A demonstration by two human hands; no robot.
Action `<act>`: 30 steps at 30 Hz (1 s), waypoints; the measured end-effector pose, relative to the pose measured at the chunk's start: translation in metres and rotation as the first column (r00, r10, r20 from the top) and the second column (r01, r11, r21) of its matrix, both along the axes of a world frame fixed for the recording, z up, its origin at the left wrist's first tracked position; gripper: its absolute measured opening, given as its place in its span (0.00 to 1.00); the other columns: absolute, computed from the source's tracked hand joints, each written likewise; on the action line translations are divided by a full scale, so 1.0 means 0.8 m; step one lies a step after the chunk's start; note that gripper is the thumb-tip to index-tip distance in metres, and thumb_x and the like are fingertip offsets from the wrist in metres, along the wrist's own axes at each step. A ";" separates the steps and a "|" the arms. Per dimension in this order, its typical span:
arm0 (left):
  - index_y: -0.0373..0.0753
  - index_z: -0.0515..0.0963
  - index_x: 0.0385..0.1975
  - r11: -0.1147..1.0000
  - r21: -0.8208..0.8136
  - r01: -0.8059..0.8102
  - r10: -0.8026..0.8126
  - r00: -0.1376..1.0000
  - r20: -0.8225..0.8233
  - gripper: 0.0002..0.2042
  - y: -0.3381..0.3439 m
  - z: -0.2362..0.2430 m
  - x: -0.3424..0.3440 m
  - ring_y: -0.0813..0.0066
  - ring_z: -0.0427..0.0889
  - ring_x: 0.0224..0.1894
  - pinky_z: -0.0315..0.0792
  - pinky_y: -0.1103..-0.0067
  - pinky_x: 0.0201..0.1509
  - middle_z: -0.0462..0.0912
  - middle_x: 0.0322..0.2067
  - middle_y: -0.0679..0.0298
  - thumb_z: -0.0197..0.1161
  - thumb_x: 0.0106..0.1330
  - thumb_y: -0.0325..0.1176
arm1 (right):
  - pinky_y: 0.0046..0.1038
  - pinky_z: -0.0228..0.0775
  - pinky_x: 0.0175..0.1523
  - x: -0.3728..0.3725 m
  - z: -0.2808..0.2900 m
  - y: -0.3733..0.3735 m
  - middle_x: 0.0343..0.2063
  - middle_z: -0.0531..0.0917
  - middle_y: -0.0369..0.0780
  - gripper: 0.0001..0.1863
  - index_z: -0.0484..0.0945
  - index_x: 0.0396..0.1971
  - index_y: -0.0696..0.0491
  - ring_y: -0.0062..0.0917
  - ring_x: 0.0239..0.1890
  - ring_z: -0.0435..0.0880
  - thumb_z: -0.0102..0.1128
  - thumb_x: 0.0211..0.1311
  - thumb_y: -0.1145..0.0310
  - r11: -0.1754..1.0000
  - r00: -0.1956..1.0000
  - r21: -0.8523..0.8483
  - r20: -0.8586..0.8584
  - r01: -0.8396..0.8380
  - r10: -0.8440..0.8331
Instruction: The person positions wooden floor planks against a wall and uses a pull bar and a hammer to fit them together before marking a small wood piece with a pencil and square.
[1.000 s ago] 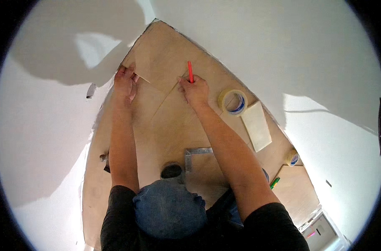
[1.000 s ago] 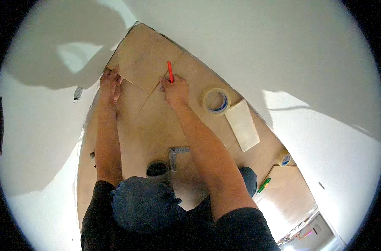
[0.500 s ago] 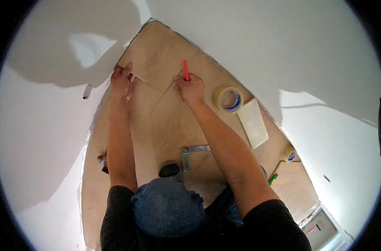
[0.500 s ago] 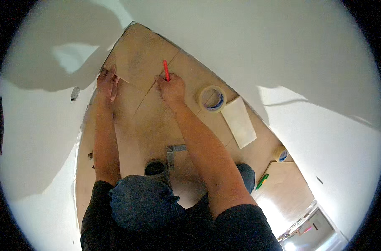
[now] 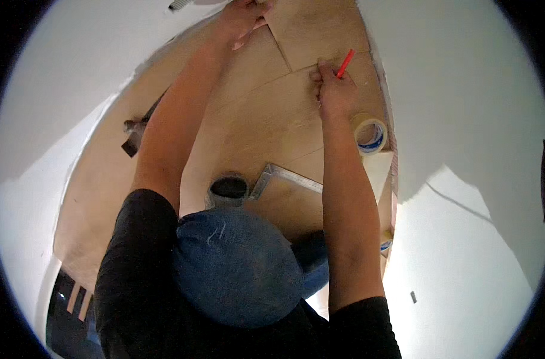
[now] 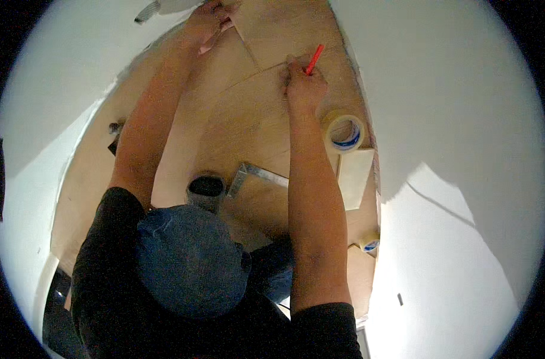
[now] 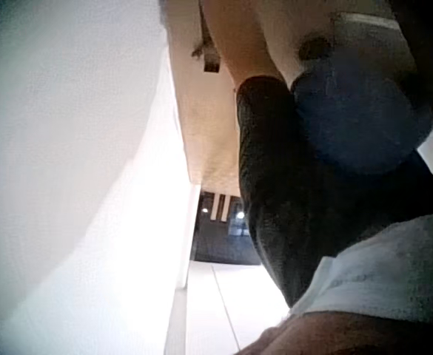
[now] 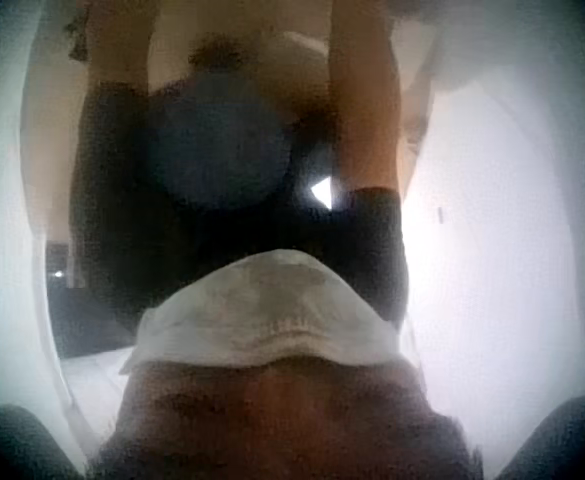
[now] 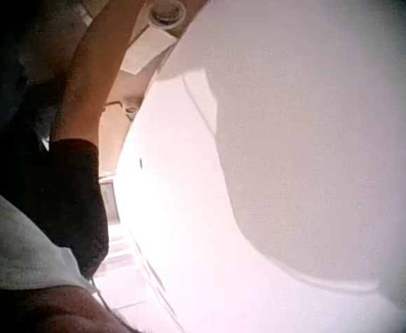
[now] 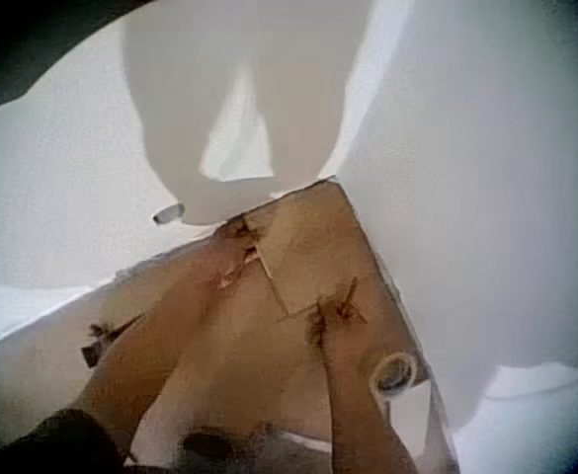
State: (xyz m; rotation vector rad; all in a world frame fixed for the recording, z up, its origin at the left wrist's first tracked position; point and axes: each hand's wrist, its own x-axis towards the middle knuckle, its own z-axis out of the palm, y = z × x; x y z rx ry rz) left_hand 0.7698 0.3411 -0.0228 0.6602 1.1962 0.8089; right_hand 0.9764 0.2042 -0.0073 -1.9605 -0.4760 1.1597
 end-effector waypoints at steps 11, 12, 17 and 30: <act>0.31 0.72 0.60 0.984 0.163 0.069 -0.059 0.996 -0.065 0.21 -0.014 0.010 0.009 0.66 0.80 0.57 0.73 0.70 0.70 0.80 0.55 0.59 0.65 0.74 0.37 | 0.26 0.64 0.19 0.005 0.008 -0.007 0.20 0.82 0.35 0.13 0.83 0.31 0.55 0.19 0.15 0.74 0.70 0.68 0.61 0.990 0.984 -0.075 0.124 -0.118 0.126; 0.32 0.72 0.59 0.988 0.134 0.079 -0.067 0.993 -0.094 0.21 -0.012 0.009 0.011 0.66 0.80 0.57 0.74 0.70 0.69 0.80 0.54 0.59 0.66 0.74 0.37 | 0.27 0.64 0.20 0.006 0.007 -0.004 0.19 0.81 0.35 0.13 0.83 0.31 0.55 0.20 0.15 0.75 0.69 0.68 0.61 0.993 0.991 -0.076 0.091 -0.089 0.096; 0.33 0.70 0.64 0.988 -0.013 0.154 -0.153 0.970 -0.188 0.23 -0.006 0.028 0.001 0.68 0.80 0.57 0.78 0.76 0.60 0.78 0.57 0.60 0.65 0.74 0.36 | 0.26 0.66 0.23 0.003 0.020 -0.037 0.18 0.78 0.33 0.15 0.80 0.28 0.55 0.19 0.17 0.74 0.66 0.71 0.60 0.991 0.988 -0.001 0.077 -0.134 0.133; 0.40 0.77 0.43 0.988 -0.070 0.135 -0.131 0.990 0.058 0.06 -0.184 0.074 -0.036 0.82 0.76 0.37 0.69 0.81 0.41 0.78 0.35 0.72 0.62 0.76 0.35 | 0.40 0.78 0.40 0.101 0.301 -0.598 0.31 0.84 0.48 0.11 0.83 0.46 0.54 0.44 0.33 0.85 0.57 0.66 0.72 0.959 0.564 -0.097 0.791 -0.267 0.237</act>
